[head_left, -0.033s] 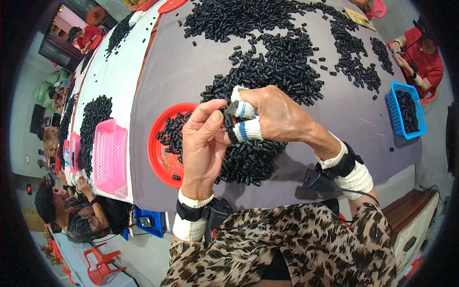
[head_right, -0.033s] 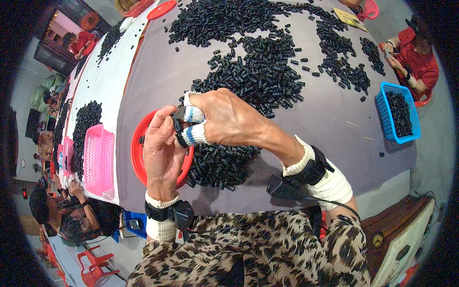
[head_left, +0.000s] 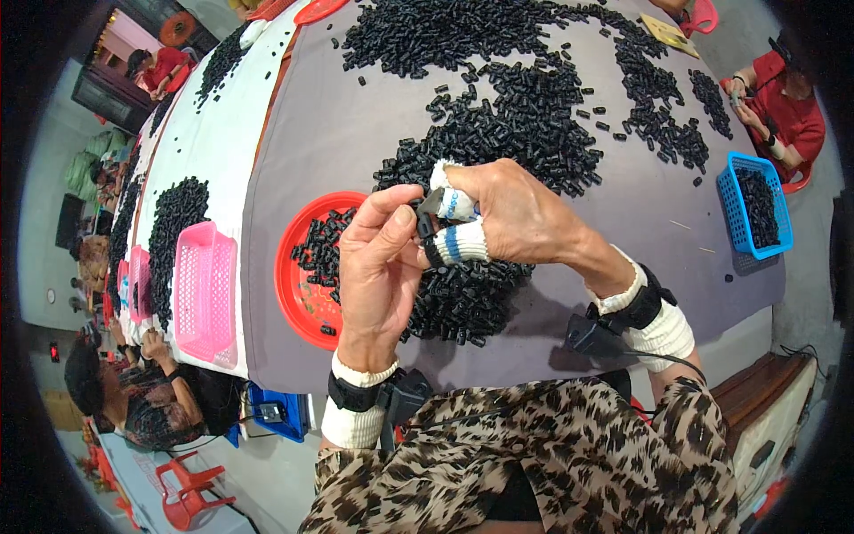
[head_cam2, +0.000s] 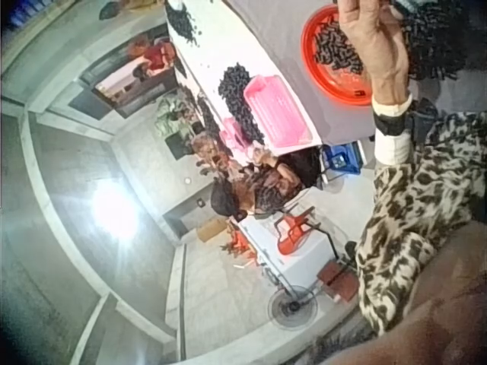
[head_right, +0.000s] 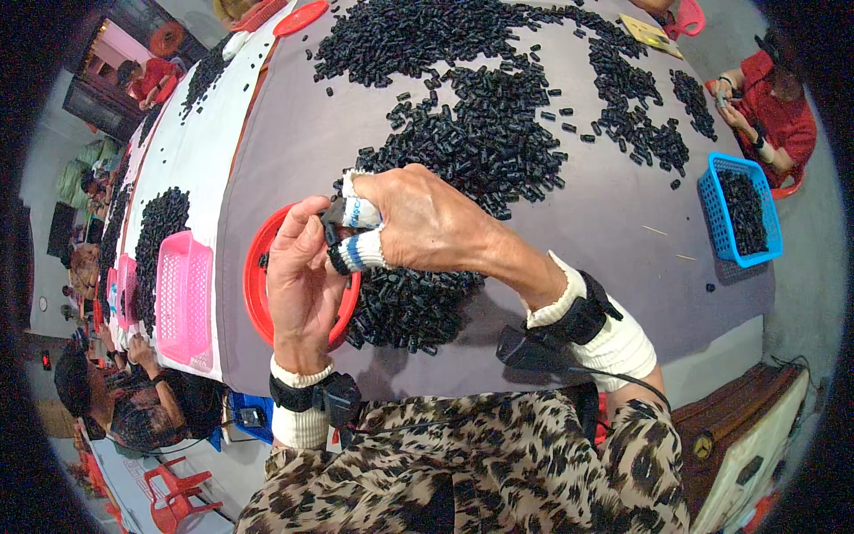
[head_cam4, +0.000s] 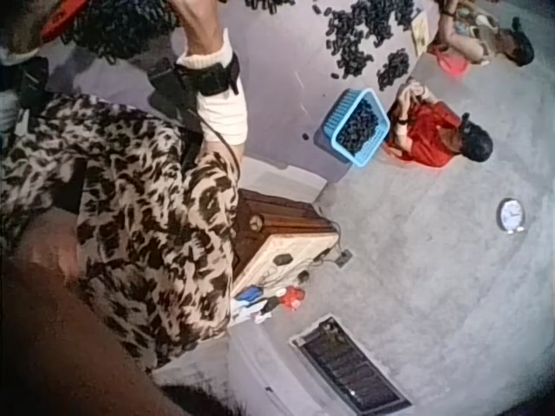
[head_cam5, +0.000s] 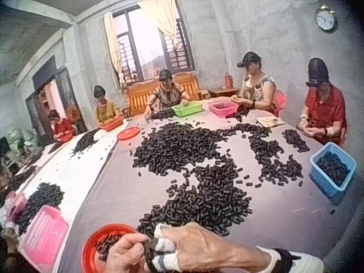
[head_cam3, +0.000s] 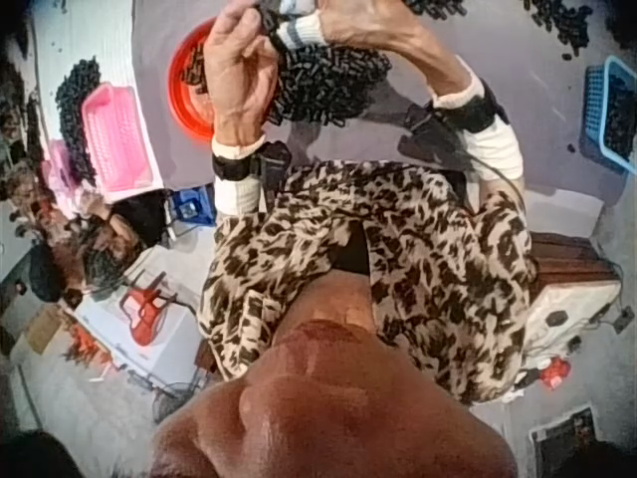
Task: Sorting and assembling small black shoe components at a manufacturing station.
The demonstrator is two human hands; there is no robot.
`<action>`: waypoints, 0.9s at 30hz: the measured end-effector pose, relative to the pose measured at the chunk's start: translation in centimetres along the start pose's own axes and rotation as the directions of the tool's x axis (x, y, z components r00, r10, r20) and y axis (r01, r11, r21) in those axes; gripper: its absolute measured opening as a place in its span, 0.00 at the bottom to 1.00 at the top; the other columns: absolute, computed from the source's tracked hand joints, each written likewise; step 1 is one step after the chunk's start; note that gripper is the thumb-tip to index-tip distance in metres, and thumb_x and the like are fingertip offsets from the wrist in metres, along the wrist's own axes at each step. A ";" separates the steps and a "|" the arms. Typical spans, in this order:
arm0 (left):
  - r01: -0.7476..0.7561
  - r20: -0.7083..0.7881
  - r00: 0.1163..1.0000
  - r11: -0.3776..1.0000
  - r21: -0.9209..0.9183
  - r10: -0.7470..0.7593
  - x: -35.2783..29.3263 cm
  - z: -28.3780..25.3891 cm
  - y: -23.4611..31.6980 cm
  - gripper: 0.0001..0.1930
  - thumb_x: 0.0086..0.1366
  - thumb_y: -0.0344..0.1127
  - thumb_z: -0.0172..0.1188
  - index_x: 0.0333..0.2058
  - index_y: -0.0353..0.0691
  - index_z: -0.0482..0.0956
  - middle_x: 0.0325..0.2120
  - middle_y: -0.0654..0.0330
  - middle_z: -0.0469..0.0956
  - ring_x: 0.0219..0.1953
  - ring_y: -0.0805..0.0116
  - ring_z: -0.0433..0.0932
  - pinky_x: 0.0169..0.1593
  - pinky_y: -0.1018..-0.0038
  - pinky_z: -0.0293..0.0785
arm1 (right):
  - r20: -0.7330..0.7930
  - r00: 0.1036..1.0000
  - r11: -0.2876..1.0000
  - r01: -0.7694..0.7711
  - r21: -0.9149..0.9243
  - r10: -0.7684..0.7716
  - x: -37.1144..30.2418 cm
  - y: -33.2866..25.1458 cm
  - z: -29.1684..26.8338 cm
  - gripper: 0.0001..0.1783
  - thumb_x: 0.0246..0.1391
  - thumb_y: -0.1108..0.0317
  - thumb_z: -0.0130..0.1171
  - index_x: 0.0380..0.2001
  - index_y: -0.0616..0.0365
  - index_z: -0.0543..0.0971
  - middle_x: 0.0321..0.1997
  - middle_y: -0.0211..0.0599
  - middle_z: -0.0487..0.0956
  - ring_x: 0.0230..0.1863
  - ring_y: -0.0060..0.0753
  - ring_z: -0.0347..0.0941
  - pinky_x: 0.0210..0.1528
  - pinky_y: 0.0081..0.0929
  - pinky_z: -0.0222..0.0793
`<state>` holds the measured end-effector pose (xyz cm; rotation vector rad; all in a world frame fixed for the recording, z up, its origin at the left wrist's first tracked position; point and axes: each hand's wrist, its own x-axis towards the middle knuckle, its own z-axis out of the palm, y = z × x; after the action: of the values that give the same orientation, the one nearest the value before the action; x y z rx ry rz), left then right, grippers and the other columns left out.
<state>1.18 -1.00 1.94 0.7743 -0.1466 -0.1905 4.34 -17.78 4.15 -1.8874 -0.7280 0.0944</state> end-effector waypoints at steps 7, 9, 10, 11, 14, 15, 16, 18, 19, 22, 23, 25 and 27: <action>-0.014 -0.046 0.999 0.996 0.084 0.018 -0.1 0.6 0.0 0.11 0.60 0.29 0.55 0.41 0.32 0.73 0.23 0.65 0.73 0.23 0.81 0.71 0.24 0.84 0.71 | 0.015 1.000 0.998 -0.003 -0.064 0.004 0.0 -0.2 -0.3 0.22 0.38 0.54 0.63 0.20 0.64 0.71 0.16 0.44 0.72 0.19 0.42 0.71 0.23 0.33 0.64; -0.024 -0.054 0.998 0.994 0.104 0.030 -0.1 0.6 0.0 0.10 0.60 0.29 0.55 0.41 0.32 0.73 0.23 0.66 0.73 0.23 0.81 0.71 0.24 0.84 0.71 | 0.009 1.000 0.995 0.015 -0.098 -0.014 0.0 0.0 -0.2 0.22 0.38 0.54 0.62 0.20 0.65 0.71 0.16 0.45 0.73 0.19 0.44 0.71 0.23 0.34 0.64; -0.029 -0.042 0.999 0.994 0.102 0.033 -0.1 0.6 0.0 0.10 0.60 0.29 0.55 0.40 0.32 0.73 0.23 0.66 0.73 0.23 0.81 0.71 0.24 0.84 0.71 | 0.010 1.000 0.995 0.015 -0.097 -0.014 0.0 0.0 -0.2 0.22 0.38 0.54 0.62 0.20 0.65 0.71 0.16 0.45 0.73 0.19 0.44 0.71 0.23 0.34 0.64; -0.033 -0.029 0.999 0.994 0.101 0.036 -0.2 0.6 0.1 0.10 0.60 0.29 0.55 0.40 0.32 0.73 0.23 0.66 0.73 0.23 0.81 0.71 0.24 0.85 0.71 | 0.011 1.000 0.995 0.017 -0.095 -0.016 0.0 0.0 -0.2 0.22 0.38 0.54 0.62 0.20 0.65 0.71 0.16 0.45 0.73 0.19 0.44 0.71 0.23 0.34 0.65; -0.022 -0.123 0.991 0.987 0.161 0.042 -0.1 1.1 0.0 0.10 0.60 0.29 0.56 0.40 0.32 0.73 0.23 0.66 0.73 0.23 0.81 0.71 0.25 0.85 0.71 | 0.021 1.000 0.996 0.015 -0.091 -0.013 0.0 0.1 -0.2 0.22 0.38 0.55 0.62 0.21 0.65 0.71 0.17 0.45 0.73 0.20 0.44 0.72 0.24 0.34 0.65; -0.021 -0.123 0.992 0.987 0.161 0.041 -0.2 1.0 0.0 0.10 0.60 0.29 0.56 0.40 0.32 0.73 0.23 0.66 0.73 0.23 0.81 0.71 0.25 0.85 0.71 | 0.029 1.000 0.996 0.012 -0.090 -0.010 -0.1 0.0 -0.3 0.21 0.38 0.55 0.62 0.21 0.65 0.71 0.17 0.45 0.73 0.20 0.44 0.72 0.24 0.34 0.65; -0.014 -0.097 0.995 0.989 0.149 0.029 -0.2 0.8 0.1 0.10 0.60 0.29 0.56 0.40 0.32 0.74 0.23 0.66 0.73 0.23 0.82 0.71 0.25 0.85 0.70 | 0.028 1.000 0.996 0.011 -0.090 -0.009 -0.1 -0.1 -0.3 0.21 0.38 0.55 0.62 0.21 0.65 0.71 0.17 0.45 0.73 0.20 0.44 0.72 0.24 0.34 0.65; -0.006 -0.071 0.997 0.991 0.137 0.016 -0.2 0.8 0.0 0.10 0.60 0.29 0.56 0.40 0.32 0.74 0.23 0.66 0.73 0.24 0.82 0.71 0.25 0.85 0.70 | 0.051 0.998 0.996 -0.017 -0.086 0.022 -0.1 -0.2 -0.4 0.21 0.40 0.54 0.61 0.22 0.65 0.72 0.18 0.46 0.74 0.21 0.45 0.72 0.25 0.35 0.65; -0.011 -0.105 0.994 0.989 0.151 0.027 -0.1 1.0 -0.1 0.10 0.60 0.29 0.56 0.40 0.32 0.74 0.24 0.66 0.73 0.24 0.82 0.71 0.26 0.85 0.70 | 0.050 0.998 0.996 -0.018 -0.086 0.023 -0.2 -0.2 -0.4 0.21 0.40 0.54 0.61 0.22 0.65 0.72 0.18 0.46 0.74 0.21 0.45 0.72 0.25 0.35 0.65; -0.015 -0.090 0.996 0.989 0.145 0.028 -0.1 0.7 0.0 0.10 0.60 0.28 0.56 0.40 0.32 0.74 0.25 0.66 0.73 0.25 0.82 0.71 0.27 0.85 0.70 | 0.060 0.998 0.999 -0.004 -0.051 0.007 -0.2 0.1 -0.2 0.21 0.40 0.55 0.61 0.22 0.65 0.72 0.19 0.47 0.75 0.21 0.46 0.72 0.26 0.35 0.66; -0.015 -0.041 0.999 0.992 0.123 0.020 -0.1 0.6 0.1 0.10 0.60 0.28 0.56 0.40 0.32 0.74 0.25 0.66 0.73 0.25 0.82 0.71 0.28 0.85 0.70 | 0.072 0.997 0.999 -0.013 -0.045 0.016 -0.2 0.1 -0.2 0.20 0.41 0.55 0.61 0.23 0.65 0.72 0.19 0.47 0.74 0.22 0.47 0.72 0.26 0.35 0.66; -0.019 -0.055 0.998 0.992 0.126 0.026 -0.2 0.7 0.0 0.10 0.60 0.28 0.56 0.40 0.32 0.74 0.25 0.66 0.73 0.26 0.82 0.71 0.29 0.85 0.70 | 0.085 0.996 0.999 -0.023 -0.039 0.026 -0.2 0.1 -0.1 0.20 0.41 0.56 0.61 0.23 0.65 0.72 0.19 0.47 0.74 0.22 0.48 0.72 0.26 0.35 0.66; -0.024 -0.068 0.997 0.991 0.130 0.034 -0.1 0.7 0.0 0.10 0.60 0.28 0.56 0.40 0.32 0.74 0.26 0.65 0.74 0.26 0.81 0.71 0.29 0.85 0.71 | 0.030 1.000 0.998 0.002 -0.056 -0.001 -0.3 -0.2 -0.2 0.21 0.41 0.55 0.62 0.23 0.64 0.72 0.19 0.46 0.74 0.22 0.46 0.72 0.26 0.34 0.66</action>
<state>0.93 -1.39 2.43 0.9058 -0.1043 -0.1269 4.10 -18.03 4.38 -1.9425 -0.7593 0.1020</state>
